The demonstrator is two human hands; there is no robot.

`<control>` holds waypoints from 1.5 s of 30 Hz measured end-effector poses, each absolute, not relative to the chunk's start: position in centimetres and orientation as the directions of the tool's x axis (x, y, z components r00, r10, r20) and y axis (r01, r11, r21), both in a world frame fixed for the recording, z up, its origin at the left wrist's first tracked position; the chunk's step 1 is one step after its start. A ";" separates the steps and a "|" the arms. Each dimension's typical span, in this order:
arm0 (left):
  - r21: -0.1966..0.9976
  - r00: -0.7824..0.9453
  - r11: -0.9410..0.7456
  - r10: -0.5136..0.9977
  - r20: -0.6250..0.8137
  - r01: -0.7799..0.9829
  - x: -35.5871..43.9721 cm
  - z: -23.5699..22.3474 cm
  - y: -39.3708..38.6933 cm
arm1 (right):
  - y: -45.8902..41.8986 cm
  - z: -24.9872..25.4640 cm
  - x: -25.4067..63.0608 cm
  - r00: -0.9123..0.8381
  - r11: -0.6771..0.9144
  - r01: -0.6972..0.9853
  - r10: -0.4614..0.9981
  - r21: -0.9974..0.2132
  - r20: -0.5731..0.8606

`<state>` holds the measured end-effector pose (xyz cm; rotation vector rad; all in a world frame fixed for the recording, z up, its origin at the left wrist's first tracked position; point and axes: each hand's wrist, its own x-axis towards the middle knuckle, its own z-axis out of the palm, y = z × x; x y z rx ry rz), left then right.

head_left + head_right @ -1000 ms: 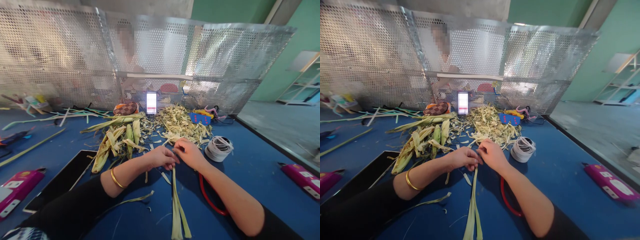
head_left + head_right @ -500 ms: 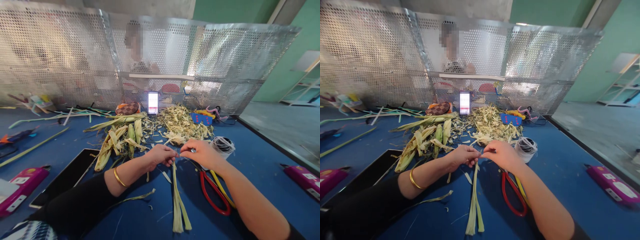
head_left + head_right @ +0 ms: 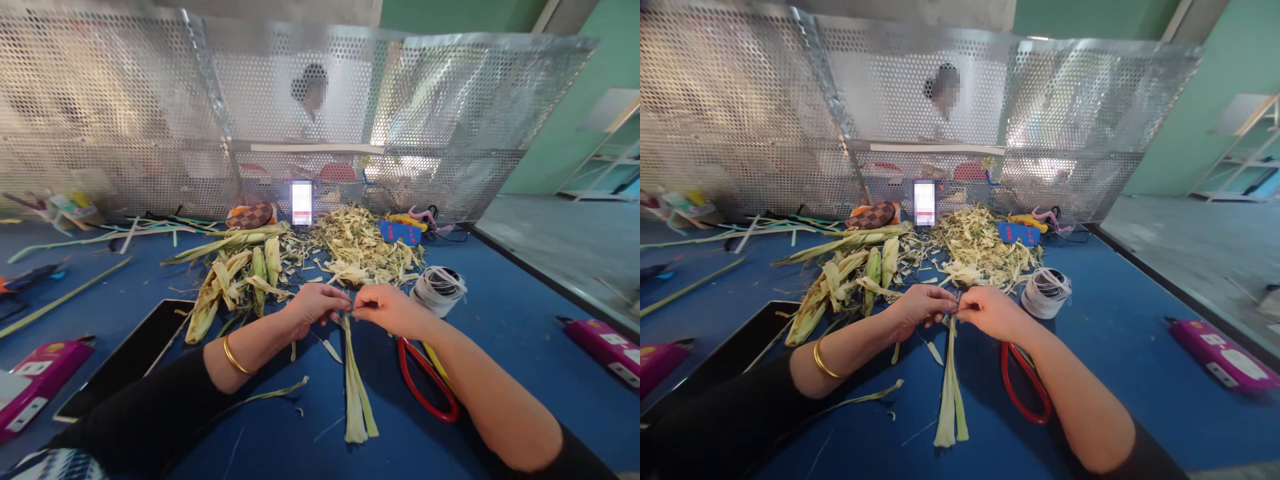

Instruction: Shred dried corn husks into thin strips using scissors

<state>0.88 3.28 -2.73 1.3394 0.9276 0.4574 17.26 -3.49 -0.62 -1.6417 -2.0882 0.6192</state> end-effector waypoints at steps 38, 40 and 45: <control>0.994 0.606 0.020 0.792 -0.080 0.104 0.8 -2.0 3.6 | -2.6 -2.2 15.9 0.079 -0.336 -0.164 0.933 -0.928 -0.352; 0.986 0.589 -0.083 0.808 -0.017 0.143 0.8 -2.1 3.5 | -2.7 -2.2 15.8 0.081 -0.328 -0.159 0.936 -0.931 -0.343; 0.858 0.504 -0.416 0.833 0.227 0.301 0.8 -2.7 3.0 | -2.8 -2.3 15.2 0.119 -0.272 -0.129 0.950 -0.954 -0.287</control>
